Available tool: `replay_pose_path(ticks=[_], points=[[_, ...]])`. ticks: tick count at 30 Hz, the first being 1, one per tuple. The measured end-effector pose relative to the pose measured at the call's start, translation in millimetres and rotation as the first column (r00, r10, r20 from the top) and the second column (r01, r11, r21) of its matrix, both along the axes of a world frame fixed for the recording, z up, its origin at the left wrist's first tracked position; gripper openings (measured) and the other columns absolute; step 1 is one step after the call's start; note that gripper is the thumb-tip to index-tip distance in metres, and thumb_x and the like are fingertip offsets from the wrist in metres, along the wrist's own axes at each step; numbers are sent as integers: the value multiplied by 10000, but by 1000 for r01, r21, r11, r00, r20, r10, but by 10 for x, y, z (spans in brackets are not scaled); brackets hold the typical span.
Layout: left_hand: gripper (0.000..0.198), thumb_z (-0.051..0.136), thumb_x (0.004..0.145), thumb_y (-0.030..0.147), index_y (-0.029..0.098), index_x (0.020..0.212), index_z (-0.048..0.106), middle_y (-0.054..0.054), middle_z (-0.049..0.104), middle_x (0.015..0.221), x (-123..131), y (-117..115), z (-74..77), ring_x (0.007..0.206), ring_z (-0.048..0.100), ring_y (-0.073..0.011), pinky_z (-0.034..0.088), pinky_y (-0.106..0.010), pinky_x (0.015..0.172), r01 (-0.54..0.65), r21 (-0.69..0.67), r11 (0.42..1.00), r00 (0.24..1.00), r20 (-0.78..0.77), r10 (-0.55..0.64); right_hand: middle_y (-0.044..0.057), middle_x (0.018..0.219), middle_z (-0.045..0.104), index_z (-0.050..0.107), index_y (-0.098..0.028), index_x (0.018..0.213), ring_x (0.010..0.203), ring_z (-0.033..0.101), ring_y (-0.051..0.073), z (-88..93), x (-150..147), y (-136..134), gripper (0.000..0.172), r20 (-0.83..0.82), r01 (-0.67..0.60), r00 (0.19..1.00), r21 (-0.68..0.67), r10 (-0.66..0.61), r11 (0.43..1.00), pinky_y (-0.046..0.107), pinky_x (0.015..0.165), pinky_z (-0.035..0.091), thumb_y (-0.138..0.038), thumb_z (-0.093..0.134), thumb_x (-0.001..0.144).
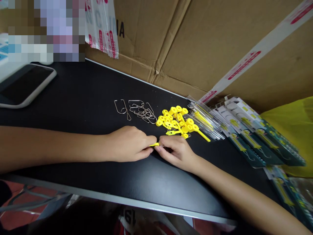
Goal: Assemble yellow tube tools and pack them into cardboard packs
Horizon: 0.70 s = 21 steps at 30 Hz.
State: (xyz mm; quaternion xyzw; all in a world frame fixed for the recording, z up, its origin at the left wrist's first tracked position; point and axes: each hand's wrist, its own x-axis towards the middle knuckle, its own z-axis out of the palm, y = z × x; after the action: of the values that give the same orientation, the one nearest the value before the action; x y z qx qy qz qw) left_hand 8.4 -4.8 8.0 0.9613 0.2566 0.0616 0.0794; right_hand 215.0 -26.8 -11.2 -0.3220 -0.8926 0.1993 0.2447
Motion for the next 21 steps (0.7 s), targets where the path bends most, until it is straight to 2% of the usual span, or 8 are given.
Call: replay_pose_path(ticks=[21], points=[[148,479,884,266,195,771,543,10,618,602,-3,0,20,534,606,-174,289,-263,458,-5,-14,1000,1000,-9,5,-40,588,374,409,-188,637,518,359,83,15,9,-9,308,12,-5,1000,-2,5,1000,224,519,272,-221,476,936]])
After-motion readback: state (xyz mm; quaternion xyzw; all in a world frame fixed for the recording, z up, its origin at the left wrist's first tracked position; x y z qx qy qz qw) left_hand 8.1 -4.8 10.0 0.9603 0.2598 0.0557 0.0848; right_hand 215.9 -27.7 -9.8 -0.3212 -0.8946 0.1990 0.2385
